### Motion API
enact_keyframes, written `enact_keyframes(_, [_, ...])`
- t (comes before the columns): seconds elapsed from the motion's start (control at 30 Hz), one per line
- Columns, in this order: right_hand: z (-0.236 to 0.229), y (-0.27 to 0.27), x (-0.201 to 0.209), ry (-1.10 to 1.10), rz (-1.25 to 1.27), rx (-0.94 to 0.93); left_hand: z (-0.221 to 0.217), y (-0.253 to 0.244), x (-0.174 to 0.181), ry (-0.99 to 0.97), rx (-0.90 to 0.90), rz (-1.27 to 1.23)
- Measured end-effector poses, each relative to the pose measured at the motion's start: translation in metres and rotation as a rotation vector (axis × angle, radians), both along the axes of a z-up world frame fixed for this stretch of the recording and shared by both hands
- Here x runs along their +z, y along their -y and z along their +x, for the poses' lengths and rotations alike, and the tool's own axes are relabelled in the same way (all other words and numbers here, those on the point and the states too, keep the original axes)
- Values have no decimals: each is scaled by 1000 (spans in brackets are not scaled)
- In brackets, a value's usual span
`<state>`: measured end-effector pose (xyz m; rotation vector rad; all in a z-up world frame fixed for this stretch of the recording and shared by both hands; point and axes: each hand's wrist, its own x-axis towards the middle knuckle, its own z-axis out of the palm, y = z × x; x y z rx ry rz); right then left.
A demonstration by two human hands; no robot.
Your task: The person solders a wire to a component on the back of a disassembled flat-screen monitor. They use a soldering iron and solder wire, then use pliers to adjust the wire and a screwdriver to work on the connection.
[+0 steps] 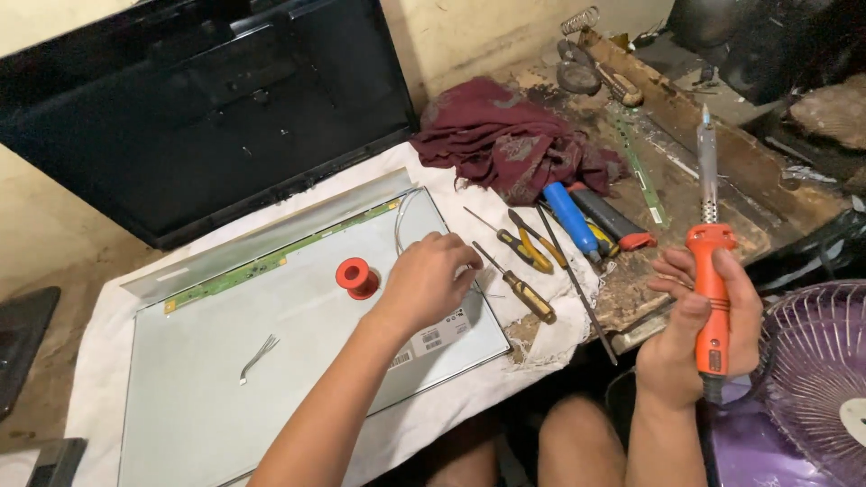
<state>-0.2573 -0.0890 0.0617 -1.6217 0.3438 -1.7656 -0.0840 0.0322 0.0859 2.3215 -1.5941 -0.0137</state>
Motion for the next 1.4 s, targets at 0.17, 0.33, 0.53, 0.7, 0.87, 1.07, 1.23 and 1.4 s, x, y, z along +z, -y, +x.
enact_keyframes(0.17, [3, -3, -2, -8, 10, 36, -12, 11, -19, 39, 12, 72])
enact_keyframes(0.33, [1, -4, -4, 0, 73, 89, -6, 25, -32, 42, 206, 13])
enact_keyframes(0.53, [0, -3, -4, -23, 101, 102, -2, 28, -26, 18, 281, 97])
enact_keyframes(0.7, [-3, -2, -2, 1, 98, 127, 4, 3, 20, -497, 439, -398])
enact_keyframes(0.87, [-7, 28, -44, -103, 121, 373, -4, -34, 41, -649, 711, -447])
enact_keyframes(1.07, [15, 28, -39, -357, 609, 696, -4, -75, 18, -940, 722, -631])
enact_keyframes(1.23, [32, -50, -25, -228, 61, 449, -7, -101, -5, -1006, 756, -691])
enact_keyframes(1.4, [49, -73, -25, -251, 81, 478, 6, -119, -26, -710, 788, -427])
